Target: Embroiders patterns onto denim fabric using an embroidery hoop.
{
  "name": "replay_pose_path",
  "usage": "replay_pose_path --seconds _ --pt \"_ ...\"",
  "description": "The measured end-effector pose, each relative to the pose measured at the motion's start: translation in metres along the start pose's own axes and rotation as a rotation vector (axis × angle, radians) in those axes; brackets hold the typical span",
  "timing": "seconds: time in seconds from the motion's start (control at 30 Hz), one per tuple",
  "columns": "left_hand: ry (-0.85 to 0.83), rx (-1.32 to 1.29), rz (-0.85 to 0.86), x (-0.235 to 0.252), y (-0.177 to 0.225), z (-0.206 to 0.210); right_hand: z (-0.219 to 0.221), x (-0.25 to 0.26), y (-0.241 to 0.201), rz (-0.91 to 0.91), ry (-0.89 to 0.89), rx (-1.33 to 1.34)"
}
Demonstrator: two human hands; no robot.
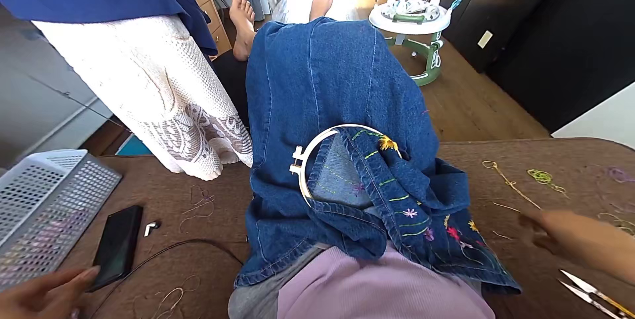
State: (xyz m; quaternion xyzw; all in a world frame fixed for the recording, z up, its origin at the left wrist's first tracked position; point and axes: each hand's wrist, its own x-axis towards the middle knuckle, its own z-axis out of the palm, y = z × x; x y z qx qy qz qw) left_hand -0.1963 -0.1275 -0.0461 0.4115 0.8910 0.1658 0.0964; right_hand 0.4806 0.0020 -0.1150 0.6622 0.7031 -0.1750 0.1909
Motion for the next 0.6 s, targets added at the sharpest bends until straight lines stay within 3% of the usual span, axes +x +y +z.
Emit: replay_pose_path --seconds 0.1,0.17,0.23,0.33,0.4,0.43,0.53,0.6 --pt "0.048 -0.175 0.499 0.009 0.028 0.019 -0.022 -0.017 -0.05 -0.308 0.675 0.037" --pt "0.056 -0.419 0.681 0.007 0.068 0.047 -0.037 -0.034 -0.095 -0.454 0.921 0.102" --pt "-0.073 -0.698 0.722 0.001 0.116 0.085 -0.045 -0.054 -0.139 -0.691 0.899 0.278" --pt "-0.368 -0.737 0.638 -0.003 0.17 0.129 -0.042 -0.065 -0.199 -1.09 0.517 0.517" --pt "-0.287 -0.792 0.657 -0.003 0.19 0.135 -0.033 -0.055 -0.229 -1.113 0.38 0.559" --pt "-0.181 -0.859 0.72 -0.007 0.196 0.129 -0.028 -0.048 -0.239 -1.062 0.416 0.581" --pt "0.253 -0.906 1.052 -0.039 0.195 0.089 -0.023 -0.031 -0.253 -0.859 0.737 0.722" --pt "0.421 -0.813 1.331 -0.069 0.186 0.064 -0.029 -0.037 -0.255 -0.735 0.945 0.812"
